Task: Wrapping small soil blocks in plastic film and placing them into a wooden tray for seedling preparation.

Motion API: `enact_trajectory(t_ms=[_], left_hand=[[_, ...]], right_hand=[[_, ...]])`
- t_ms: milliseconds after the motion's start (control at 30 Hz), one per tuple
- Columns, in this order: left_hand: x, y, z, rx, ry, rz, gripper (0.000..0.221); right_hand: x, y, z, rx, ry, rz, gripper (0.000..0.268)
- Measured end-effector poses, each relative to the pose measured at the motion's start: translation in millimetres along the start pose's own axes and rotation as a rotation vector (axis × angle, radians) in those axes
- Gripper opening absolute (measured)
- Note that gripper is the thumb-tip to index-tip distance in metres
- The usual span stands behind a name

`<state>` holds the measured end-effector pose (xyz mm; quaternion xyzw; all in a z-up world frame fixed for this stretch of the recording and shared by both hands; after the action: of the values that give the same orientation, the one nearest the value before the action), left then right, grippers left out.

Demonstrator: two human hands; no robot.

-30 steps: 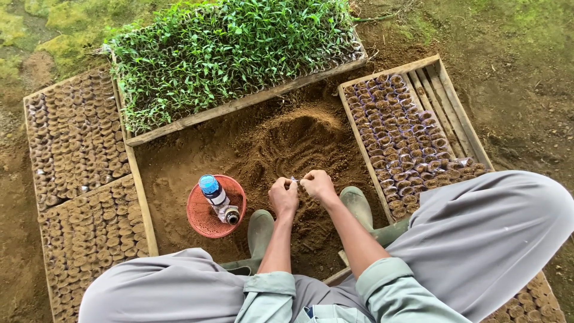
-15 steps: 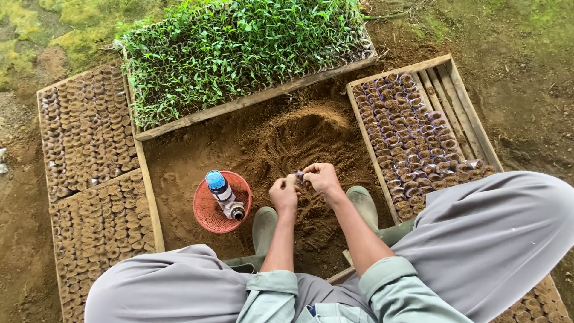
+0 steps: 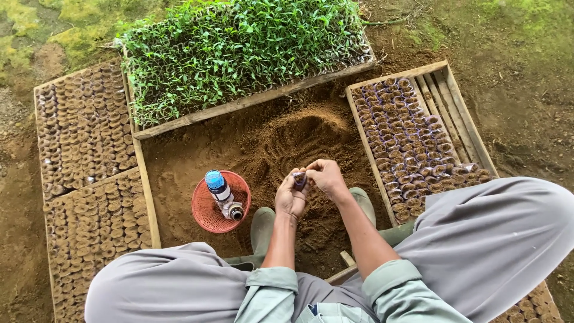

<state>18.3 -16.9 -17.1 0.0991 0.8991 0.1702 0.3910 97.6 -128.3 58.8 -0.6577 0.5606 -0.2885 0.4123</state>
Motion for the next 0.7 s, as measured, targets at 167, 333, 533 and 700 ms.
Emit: enact_trajectory(t_ms=[167,333,533,700], left_hand=[[-3.6,5.6,-5.0,-0.019,0.013,-0.044,0.026],[5.2,3.4,6.9,-0.041,0.015,-0.007,0.027],[9.3,-0.5,16.2,-0.08,-0.022,-0.074,0.029],[0.0,1.0,5.8,-0.121,-0.053,0.006,0.029]], right_hand=[[6.9,-0.4,2.1,0.181,-0.021,-0.344,0.017],[0.5,3.7,-2.6,0.422,-0.199,-0.386,0.019],[-7.7,22.4,-0.2,0.675,-0.235,-0.687,0.025],[-10.0,30.5,3.2,0.649,-0.175,-0.752,0.023]])
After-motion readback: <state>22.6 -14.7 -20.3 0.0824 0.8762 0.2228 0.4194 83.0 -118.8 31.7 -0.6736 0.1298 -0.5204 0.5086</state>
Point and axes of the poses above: each hand's wrist, its own z-axis towards the middle knuckle, its own x-axis out of the back of the hand, y = z × x, the point moved 1 cm from there along z, towards the middle knuckle, and after that the axes turned 11 degrees about z, right-handed, at the moved point
